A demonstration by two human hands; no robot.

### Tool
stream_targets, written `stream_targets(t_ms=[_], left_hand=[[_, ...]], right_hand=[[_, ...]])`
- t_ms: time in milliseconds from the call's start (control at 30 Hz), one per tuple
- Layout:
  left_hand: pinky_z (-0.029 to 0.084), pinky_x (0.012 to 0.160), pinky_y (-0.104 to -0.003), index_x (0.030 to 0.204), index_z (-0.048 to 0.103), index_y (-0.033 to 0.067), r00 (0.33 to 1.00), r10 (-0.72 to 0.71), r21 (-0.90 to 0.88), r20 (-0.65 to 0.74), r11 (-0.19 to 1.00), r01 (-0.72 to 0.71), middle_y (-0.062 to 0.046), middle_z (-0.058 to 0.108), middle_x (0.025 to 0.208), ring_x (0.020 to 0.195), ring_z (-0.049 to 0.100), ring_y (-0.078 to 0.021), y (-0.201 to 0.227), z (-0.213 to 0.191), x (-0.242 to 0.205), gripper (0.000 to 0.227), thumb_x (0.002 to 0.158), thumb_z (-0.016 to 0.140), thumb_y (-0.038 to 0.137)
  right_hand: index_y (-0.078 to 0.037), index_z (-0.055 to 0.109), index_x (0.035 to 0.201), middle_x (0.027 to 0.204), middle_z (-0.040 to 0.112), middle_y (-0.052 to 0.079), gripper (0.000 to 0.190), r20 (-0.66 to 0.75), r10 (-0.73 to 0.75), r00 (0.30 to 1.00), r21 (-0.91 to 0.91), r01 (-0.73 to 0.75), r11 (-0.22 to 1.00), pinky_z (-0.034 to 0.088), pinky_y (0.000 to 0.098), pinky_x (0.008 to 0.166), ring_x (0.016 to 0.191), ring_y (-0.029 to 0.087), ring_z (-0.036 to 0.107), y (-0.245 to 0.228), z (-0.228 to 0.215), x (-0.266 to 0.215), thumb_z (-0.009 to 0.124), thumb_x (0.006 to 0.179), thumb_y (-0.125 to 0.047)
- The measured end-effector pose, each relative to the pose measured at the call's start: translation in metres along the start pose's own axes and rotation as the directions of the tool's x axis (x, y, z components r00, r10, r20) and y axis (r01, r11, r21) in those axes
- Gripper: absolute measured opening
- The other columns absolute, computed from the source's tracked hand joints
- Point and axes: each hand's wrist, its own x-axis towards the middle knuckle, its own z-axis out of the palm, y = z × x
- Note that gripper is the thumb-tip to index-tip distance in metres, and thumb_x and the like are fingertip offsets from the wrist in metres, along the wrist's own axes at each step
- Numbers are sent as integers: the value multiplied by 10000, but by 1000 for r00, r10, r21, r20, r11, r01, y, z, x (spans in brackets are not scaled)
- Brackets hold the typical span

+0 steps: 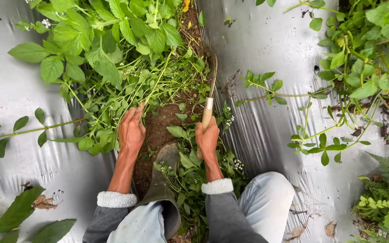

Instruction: The person is weeding a garden bed by cutting the weeds with a sickle and pulling them out by hand.

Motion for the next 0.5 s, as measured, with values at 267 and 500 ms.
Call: stream_targets(t_ms=[267,500], left_hand=[[574,817,-439,1000,741,-74,1000,0,-9,-3,1000,0,-150,659,1048,921,653,-358,4,-8,-4,207,832,620,-92],[574,820,-409,1000,750,-48,999,-40,-9,5,999,40,-123,675,1047,905,658,-313,-13,10,-14,204,832,649,-98]], right_hand=[[23,587,1124,741,634,216,218,-166,-183,969,81,199,977,450,407,502,610,214,591,-42,1,26,631,934,-73],[-7,552,949,633,599,247,123,-69,-25,997,-13,24,1000,387,448,466,512,261,539,-48,-22,-26,609,875,-87]])
